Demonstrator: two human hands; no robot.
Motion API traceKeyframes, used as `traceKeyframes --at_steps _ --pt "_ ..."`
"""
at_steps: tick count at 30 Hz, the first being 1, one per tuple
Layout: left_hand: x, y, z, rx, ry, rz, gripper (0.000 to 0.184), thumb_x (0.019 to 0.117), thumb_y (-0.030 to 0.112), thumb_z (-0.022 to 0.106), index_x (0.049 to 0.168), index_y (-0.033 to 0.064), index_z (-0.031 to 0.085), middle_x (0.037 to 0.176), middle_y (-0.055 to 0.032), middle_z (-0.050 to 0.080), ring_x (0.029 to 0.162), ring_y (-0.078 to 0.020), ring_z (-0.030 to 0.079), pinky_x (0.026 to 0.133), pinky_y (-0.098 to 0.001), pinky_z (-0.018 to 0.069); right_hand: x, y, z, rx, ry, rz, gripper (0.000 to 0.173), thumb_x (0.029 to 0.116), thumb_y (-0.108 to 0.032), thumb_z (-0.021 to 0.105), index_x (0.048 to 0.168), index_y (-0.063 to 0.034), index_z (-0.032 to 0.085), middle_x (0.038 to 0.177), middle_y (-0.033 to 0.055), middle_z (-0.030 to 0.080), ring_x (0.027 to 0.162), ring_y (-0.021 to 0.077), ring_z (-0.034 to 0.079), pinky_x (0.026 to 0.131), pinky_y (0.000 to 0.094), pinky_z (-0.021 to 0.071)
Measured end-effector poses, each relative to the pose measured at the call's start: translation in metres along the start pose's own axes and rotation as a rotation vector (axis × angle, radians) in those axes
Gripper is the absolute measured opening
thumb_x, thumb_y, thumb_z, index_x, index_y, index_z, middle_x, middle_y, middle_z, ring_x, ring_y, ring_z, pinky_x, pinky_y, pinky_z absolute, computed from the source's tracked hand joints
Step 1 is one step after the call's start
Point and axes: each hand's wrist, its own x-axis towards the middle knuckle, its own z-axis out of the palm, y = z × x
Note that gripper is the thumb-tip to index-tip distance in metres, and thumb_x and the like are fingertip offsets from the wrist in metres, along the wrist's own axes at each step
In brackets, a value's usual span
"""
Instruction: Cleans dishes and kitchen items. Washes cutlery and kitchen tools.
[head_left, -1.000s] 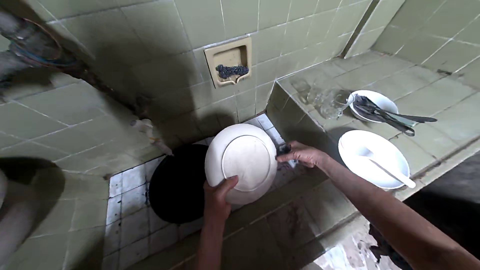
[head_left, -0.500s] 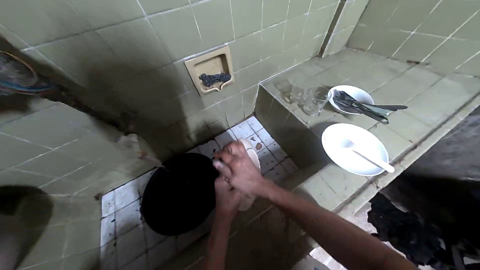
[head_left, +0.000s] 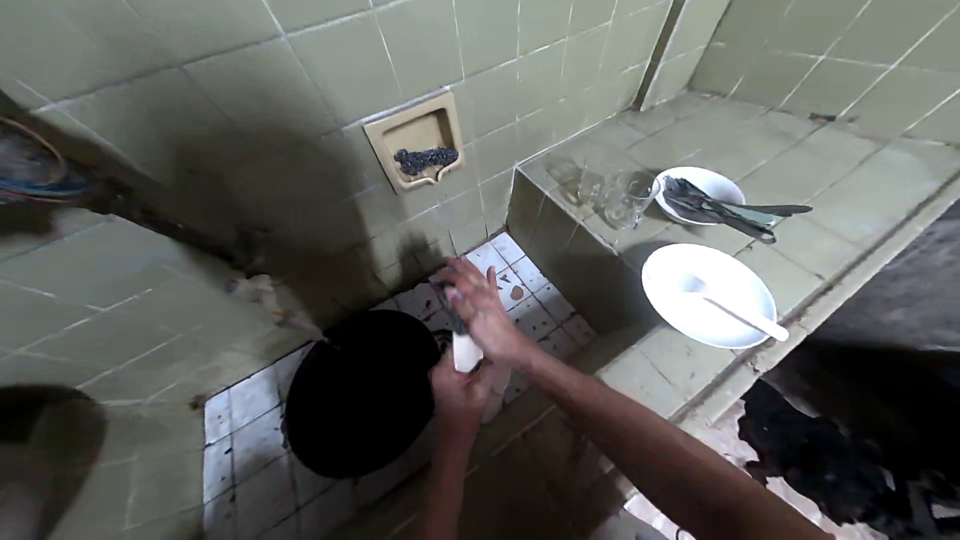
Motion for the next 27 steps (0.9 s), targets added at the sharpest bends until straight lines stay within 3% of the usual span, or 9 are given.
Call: traceKeyframes --at_steps 3,6,11,15,18,20,22,24,27 --pt "-0.005 0.002 0.002 0.004 0.061 -0.056 0.034 0.0728 0.007 0.071 0.102 -0.0111 0.067 0.082 -0.0079 0.071 0.074 0.0008 0.068 0.071 -0.0177 0.0576 0.011 0.011 -0.001 0.143 0.015 0.165 0.052 0.1128 -0.026 0.025 0.152 0.0029 0.043 0.164 0.0177 0.034 0.156 0.0326 0.022 0.123 0.0679 0.0014" --pt "0.003 -0.007 -0.004 0.048 0.045 -0.009 0.028 0.0826 0.009 0.068 0.098 -0.0144 0.066 0.082 -0.0121 0.069 0.076 -0.0046 0.066 0.074 -0.0232 0.0552 -0.033 -0.014 0.018 0.116 -0.045 0.000 0.057 0.1106 -0.032 0.028 0.157 -0.0022 0.038 0.170 0.0122 0.023 0.159 0.0301 0.010 0.124 0.0662 0.0015" --pt "-0.002 -0.005 -0.003 0.027 0.060 0.002 0.032 0.0736 0.009 0.073 0.100 -0.0091 0.069 0.081 -0.0061 0.072 0.073 0.0005 0.069 0.069 -0.0186 0.0587 0.007 0.027 -0.001 0.240 -0.027 0.231 0.054 0.1126 -0.029 0.022 0.153 0.0005 0.043 0.160 0.0192 0.040 0.153 0.0335 0.030 0.121 0.0708 0.0013" --pt "0.006 -0.017 -0.003 -0.026 0.056 0.063 0.026 0.0797 0.011 0.070 0.091 -0.0112 0.066 0.076 -0.0036 0.069 0.072 0.0043 0.065 0.070 -0.0156 0.0557 -0.032 -0.017 0.012 0.079 -0.065 0.083 0.058 0.1095 -0.029 0.036 0.160 -0.0023 0.031 0.169 0.0171 0.021 0.158 0.0346 0.012 0.124 0.0674 0.0050" --pt "0.007 -0.017 -0.007 -0.042 0.026 0.080 0.027 0.0789 0.009 0.072 0.097 -0.0115 0.067 0.081 -0.0051 0.072 0.076 0.0021 0.068 0.073 -0.0174 0.0584 -0.021 -0.005 0.007 0.120 -0.118 0.021 0.052 0.1090 -0.027 0.036 0.156 -0.0064 0.043 0.166 0.0131 0.031 0.158 0.0319 0.016 0.120 0.0726 0.0016" --pt "-0.002 -0.007 -0.006 -0.049 0.060 0.089 0.028 0.0749 0.007 0.071 0.097 -0.0103 0.068 0.079 -0.0029 0.072 0.073 0.0035 0.069 0.069 -0.0163 0.0592 0.005 0.025 -0.001 0.340 -0.005 0.149 0.048 0.1096 -0.022 0.031 0.147 0.0011 0.050 0.152 0.0191 0.050 0.144 0.0287 0.043 0.120 0.0623 0.0229" --pt "-0.009 -0.002 -0.002 -0.056 0.109 0.134 0.024 0.0736 0.006 0.071 0.091 -0.0100 0.069 0.075 -0.0025 0.071 0.070 0.0046 0.068 0.066 -0.0150 0.0585 0.021 0.038 -0.010 0.526 0.121 0.397 0.048 0.1124 -0.024 0.028 0.141 0.0061 0.051 0.140 0.0234 0.056 0.128 0.0274 0.055 0.109 0.0478 0.0426" --pt "-0.015 -0.001 0.003 -0.041 0.150 0.076 0.026 0.0719 0.008 0.076 0.088 -0.0114 0.069 0.075 -0.0051 0.071 0.072 0.0048 0.068 0.069 -0.0136 0.0572 0.035 0.042 -0.020 0.488 0.234 0.492 0.045 0.1121 -0.029 0.035 0.120 0.0056 0.063 0.113 0.0192 0.064 0.104 0.0248 0.060 0.091 0.0465 0.0481" --pt "-0.011 0.004 -0.009 -0.085 0.038 -0.186 0.041 0.0703 0.008 0.082 0.101 -0.0124 0.064 0.086 -0.0069 0.071 0.079 0.0008 0.069 0.075 -0.0172 0.0589 0.041 0.023 -0.035 0.141 0.214 0.222 0.042 0.1075 -0.025 0.044 0.084 0.0010 0.067 0.071 0.0080 0.058 0.068 0.0194 0.056 0.068 0.0435 0.0459"
